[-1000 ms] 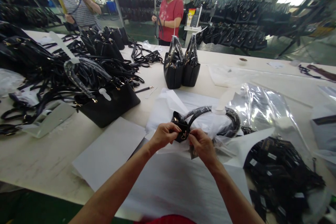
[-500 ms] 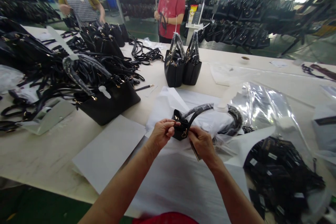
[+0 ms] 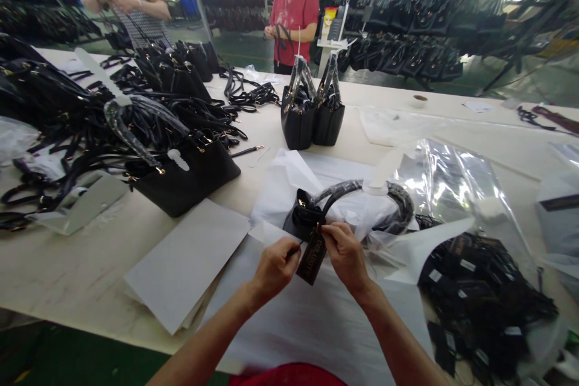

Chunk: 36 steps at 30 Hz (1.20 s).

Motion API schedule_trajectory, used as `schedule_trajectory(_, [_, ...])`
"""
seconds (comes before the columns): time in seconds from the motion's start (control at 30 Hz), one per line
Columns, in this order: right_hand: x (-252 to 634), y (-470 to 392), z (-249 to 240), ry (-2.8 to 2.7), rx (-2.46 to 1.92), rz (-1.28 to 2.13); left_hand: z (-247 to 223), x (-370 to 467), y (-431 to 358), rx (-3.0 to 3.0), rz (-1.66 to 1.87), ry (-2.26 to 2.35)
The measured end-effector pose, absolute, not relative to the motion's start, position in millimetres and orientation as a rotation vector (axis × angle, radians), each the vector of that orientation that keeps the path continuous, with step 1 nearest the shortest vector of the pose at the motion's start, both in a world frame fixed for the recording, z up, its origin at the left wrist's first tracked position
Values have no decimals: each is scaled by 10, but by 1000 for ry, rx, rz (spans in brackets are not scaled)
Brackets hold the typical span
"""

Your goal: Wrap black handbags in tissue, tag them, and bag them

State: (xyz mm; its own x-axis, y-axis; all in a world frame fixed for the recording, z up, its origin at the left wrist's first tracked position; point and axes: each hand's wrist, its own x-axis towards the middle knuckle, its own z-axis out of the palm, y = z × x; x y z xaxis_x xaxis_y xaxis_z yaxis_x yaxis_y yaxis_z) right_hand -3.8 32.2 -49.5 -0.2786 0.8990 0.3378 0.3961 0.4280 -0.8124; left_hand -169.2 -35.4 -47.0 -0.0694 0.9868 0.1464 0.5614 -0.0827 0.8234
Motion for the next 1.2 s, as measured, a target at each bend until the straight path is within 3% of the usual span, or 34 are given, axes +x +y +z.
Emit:
schedule_trajectory(0.23, [-111, -4, -748, -1146, -1251, 1385, -605, -1346, -463, 1576, 1083, 1506])
schedule_trajectory(0.67, [381, 153, -376, -884, -1066, 2294, -246, -1645, -455, 1411, 813, 1364])
schedule_trajectory(0.83, [258, -32, -513, -972, -867, 2346, -325, -1603, -548, 1303, 821, 1257])
schedule_trajectory(1.2, [55, -64, -621, -766, -1132, 1839, -374, -1635, -640, 1185, 838, 1086])
